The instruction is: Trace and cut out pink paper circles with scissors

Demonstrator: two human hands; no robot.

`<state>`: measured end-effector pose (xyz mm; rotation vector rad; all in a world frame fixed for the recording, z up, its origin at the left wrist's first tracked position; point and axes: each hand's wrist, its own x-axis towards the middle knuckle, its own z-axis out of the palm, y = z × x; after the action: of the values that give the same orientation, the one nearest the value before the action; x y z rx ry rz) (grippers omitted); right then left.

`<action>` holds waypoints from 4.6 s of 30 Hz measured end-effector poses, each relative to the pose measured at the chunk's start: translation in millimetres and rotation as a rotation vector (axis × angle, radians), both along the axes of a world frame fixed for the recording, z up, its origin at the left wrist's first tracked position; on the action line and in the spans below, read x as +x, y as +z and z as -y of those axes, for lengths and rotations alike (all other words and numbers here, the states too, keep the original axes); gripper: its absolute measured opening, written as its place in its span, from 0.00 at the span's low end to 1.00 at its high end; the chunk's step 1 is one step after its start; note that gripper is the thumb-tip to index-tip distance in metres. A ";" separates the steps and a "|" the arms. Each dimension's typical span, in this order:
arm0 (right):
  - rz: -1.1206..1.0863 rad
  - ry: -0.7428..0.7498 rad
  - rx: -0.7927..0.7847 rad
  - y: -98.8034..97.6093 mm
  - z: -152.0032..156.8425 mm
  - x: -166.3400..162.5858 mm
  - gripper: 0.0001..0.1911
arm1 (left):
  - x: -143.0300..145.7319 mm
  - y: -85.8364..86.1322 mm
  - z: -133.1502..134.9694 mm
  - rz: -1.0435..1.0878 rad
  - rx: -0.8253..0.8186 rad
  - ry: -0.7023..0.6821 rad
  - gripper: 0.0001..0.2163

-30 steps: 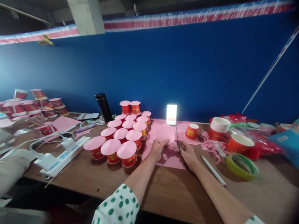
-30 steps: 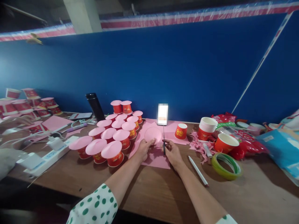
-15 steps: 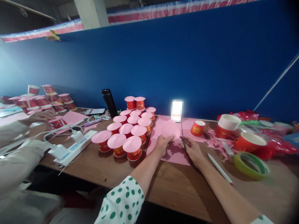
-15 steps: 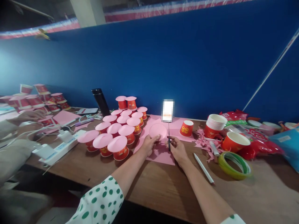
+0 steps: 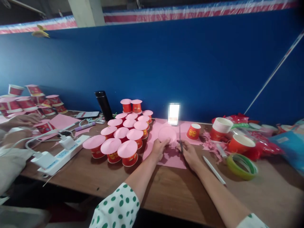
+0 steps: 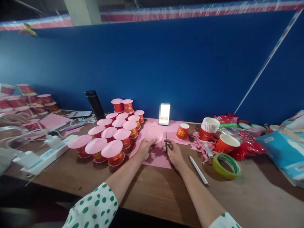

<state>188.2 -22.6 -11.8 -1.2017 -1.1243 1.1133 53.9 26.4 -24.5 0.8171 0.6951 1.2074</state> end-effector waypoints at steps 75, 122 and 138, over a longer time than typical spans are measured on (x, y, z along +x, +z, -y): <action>-0.050 0.075 -0.002 -2.5 0.0 0.7 0.25 | 0.1 -2.4 -0.9 -0.085 -0.031 0.026 0.17; 0.013 0.065 0.004 -2.8 -0.2 1.1 0.25 | -4.2 7.8 2.9 -0.094 -0.009 0.041 0.17; 0.044 0.041 0.027 1.0 1.4 -0.6 0.25 | -1.7 4.4 1.9 -0.064 0.012 0.034 0.17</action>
<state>187.6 -24.0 -10.8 -1.1915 -1.1984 1.1035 52.2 24.4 -20.1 0.8603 0.7568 1.2213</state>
